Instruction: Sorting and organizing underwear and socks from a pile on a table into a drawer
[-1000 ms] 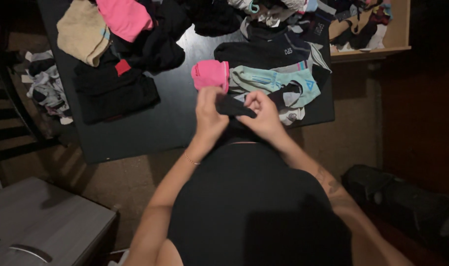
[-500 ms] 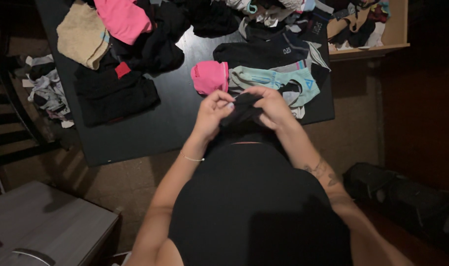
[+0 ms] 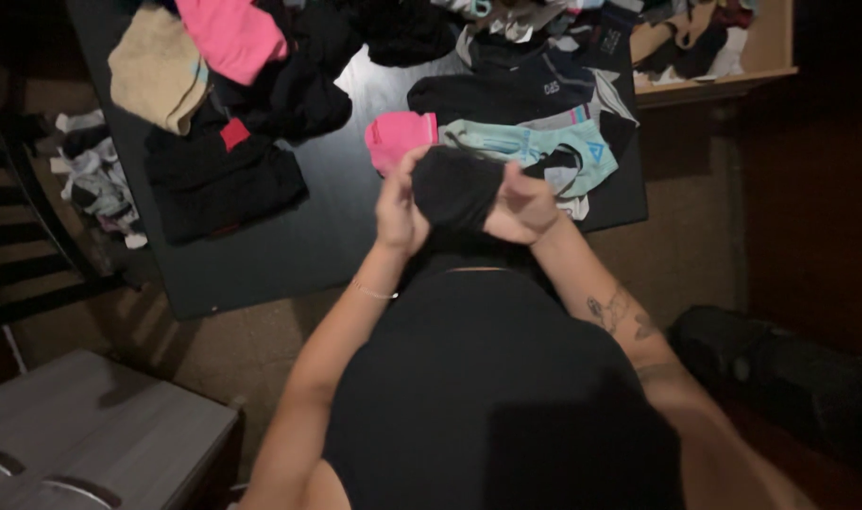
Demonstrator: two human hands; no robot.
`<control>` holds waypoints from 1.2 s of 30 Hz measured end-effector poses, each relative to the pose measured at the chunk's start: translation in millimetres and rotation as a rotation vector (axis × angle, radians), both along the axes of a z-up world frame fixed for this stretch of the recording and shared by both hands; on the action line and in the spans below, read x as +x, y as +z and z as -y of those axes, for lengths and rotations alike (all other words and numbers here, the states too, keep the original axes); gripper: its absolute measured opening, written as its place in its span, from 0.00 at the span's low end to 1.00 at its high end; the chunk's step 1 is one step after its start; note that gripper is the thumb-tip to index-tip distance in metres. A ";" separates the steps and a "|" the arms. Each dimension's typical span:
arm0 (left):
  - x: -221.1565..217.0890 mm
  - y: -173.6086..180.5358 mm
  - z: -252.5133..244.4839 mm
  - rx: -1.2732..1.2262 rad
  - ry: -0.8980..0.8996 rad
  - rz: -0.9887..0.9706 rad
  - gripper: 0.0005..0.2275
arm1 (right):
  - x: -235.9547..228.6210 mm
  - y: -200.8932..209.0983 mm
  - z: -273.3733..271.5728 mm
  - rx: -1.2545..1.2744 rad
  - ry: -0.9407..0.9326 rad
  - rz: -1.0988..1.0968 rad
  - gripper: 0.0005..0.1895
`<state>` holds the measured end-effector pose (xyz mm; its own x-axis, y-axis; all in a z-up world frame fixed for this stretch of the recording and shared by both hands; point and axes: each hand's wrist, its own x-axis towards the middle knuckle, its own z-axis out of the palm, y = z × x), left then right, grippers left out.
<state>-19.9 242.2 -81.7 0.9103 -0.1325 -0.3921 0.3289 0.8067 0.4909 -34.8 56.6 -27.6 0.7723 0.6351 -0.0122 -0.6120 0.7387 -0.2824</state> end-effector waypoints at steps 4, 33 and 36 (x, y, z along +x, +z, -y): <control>-9.4 15.3 -9.3 0.770 -0.015 0.306 0.12 | -20.8 -32.0 3.1 -0.384 -0.151 -0.097 0.29; -41.5 -15.8 -125.3 1.440 -0.008 0.361 0.11 | -24.2 -33.9 124.5 -2.217 -0.601 0.640 0.49; -36.7 7.0 -123.1 1.541 0.094 0.464 0.15 | -10.0 -55.9 148.8 -2.353 -0.620 0.679 0.25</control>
<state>-56.6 365.3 -74.7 0.9644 0.1673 0.2048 -0.0914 -0.5160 0.8517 -44.8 -92.3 -83.5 0.9621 -0.2015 0.1836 -0.0976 -0.8834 -0.4583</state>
